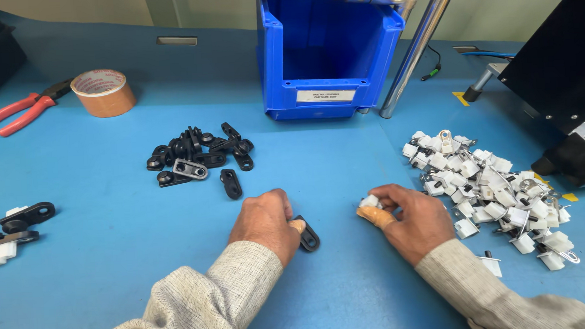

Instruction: The person sits at a workbench assembling small black plastic brackets with white plastic mounting pieces. They pick a black bracket and a white part, press the pieces together by hand to snap them, place the finished assembly on the left side of the bench, and repeat the cycle with new parts.

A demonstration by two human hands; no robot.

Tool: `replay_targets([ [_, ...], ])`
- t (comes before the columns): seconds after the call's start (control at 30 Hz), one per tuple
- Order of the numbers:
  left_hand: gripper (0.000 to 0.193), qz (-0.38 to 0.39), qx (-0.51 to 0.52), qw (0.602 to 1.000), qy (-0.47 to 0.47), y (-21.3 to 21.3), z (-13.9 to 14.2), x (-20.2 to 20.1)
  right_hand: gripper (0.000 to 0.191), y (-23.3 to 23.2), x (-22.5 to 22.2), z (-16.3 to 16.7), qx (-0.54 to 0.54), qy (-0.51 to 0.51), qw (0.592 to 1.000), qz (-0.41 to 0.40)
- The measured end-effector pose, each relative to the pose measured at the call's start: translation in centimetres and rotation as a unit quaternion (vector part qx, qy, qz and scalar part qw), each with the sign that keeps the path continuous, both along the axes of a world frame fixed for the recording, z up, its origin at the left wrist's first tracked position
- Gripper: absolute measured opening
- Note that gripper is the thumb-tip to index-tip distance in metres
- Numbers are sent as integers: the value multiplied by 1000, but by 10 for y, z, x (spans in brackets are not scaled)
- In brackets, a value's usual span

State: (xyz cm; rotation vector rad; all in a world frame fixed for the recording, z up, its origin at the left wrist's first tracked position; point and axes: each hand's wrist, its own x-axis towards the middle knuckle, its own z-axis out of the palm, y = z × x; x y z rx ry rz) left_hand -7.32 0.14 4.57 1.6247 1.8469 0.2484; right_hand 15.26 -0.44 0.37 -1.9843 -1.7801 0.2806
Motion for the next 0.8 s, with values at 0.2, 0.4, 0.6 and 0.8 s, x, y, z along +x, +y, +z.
replay_targets([
  [0.2, 18, 28, -44, 992, -116, -11, -4, 12, 38, -14, 19, -5, 18, -41, 999, -15],
  [0.4, 20, 30, -34, 981, -187, -17, -15, 30, 31, -14, 17, -17, 173, -107, 973, 106],
  [0.6, 20, 83, -51, 952, -290, -8, -19, 57, 25, -13, 31, -12, -23, 289, 955, -54],
  [0.8, 21, 63, -50, 956, -282, -9, -23, 72, 27, -36, 22, -26, -5, 400, 915, -56],
])
